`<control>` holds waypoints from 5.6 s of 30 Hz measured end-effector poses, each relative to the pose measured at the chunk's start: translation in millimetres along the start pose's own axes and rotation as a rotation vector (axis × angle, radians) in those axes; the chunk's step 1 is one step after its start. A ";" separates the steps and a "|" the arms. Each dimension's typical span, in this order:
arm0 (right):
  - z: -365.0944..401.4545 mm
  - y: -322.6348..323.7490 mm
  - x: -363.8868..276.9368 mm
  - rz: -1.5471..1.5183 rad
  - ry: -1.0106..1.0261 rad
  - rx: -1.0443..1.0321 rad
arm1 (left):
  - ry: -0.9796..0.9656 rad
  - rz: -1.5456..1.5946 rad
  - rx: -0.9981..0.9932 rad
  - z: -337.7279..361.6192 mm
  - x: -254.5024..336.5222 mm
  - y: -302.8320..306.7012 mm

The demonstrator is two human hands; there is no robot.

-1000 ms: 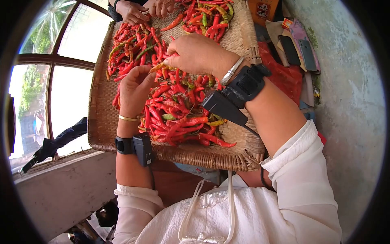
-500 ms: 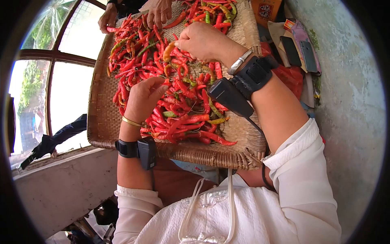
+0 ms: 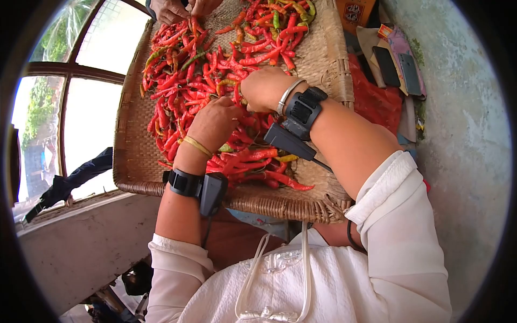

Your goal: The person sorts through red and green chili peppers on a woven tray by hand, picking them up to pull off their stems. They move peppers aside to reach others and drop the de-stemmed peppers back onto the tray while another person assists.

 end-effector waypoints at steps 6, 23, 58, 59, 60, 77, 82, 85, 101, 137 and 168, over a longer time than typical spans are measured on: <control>-12.0 -15.5 -7.3 0.010 -0.016 -0.053 | 0.069 0.014 -0.130 2.1 -0.4 -1.7; 4.9 26.2 4.0 -0.555 0.187 -0.057 | 0.260 0.907 0.004 1.5 -8.9 22.9; 38.8 59.5 16.4 -1.192 0.229 0.025 | 0.485 1.475 0.926 2.1 -45.5 73.5; 37.8 59.8 17.4 -1.189 0.231 0.025 | 0.349 1.446 0.641 2.4 -36.1 72.3; 37.4 61.3 20.4 -1.311 0.249 0.078 | 0.215 1.395 0.360 3.7 -25.5 69.6; 14.8 20.9 19.1 -0.297 0.113 0.095 | 0.179 1.593 0.485 -1.9 -52.8 72.4; 9.4 9.5 -0.2 -0.250 0.098 -0.015 | 0.362 1.305 0.774 -5.9 -49.3 62.9; 8.1 16.9 -0.6 -0.244 0.077 0.010 | 0.285 1.340 0.314 -5.2 -34.1 43.5; 39.1 57.9 33.2 -1.268 0.079 0.158 | 0.287 1.395 -0.081 11.3 -6.8 40.5; 6.9 -29.3 -27.6 -0.237 0.095 -0.084 | 0.153 0.522 0.023 32.6 2.6 9.1; -32.1 28.8 25.4 -1.364 -0.005 0.070 | 0.386 1.504 0.520 25.4 -31.7 45.4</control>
Point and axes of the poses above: each hand's wrist, its own z-axis away from the middle knuckle, its own y-axis out of the back of the hand, x = y × z, the point moved 3 cm from there along -z, towards the middle knuckle, and after that the axes turned 7 degrees about -y, right-handed, at the moved point
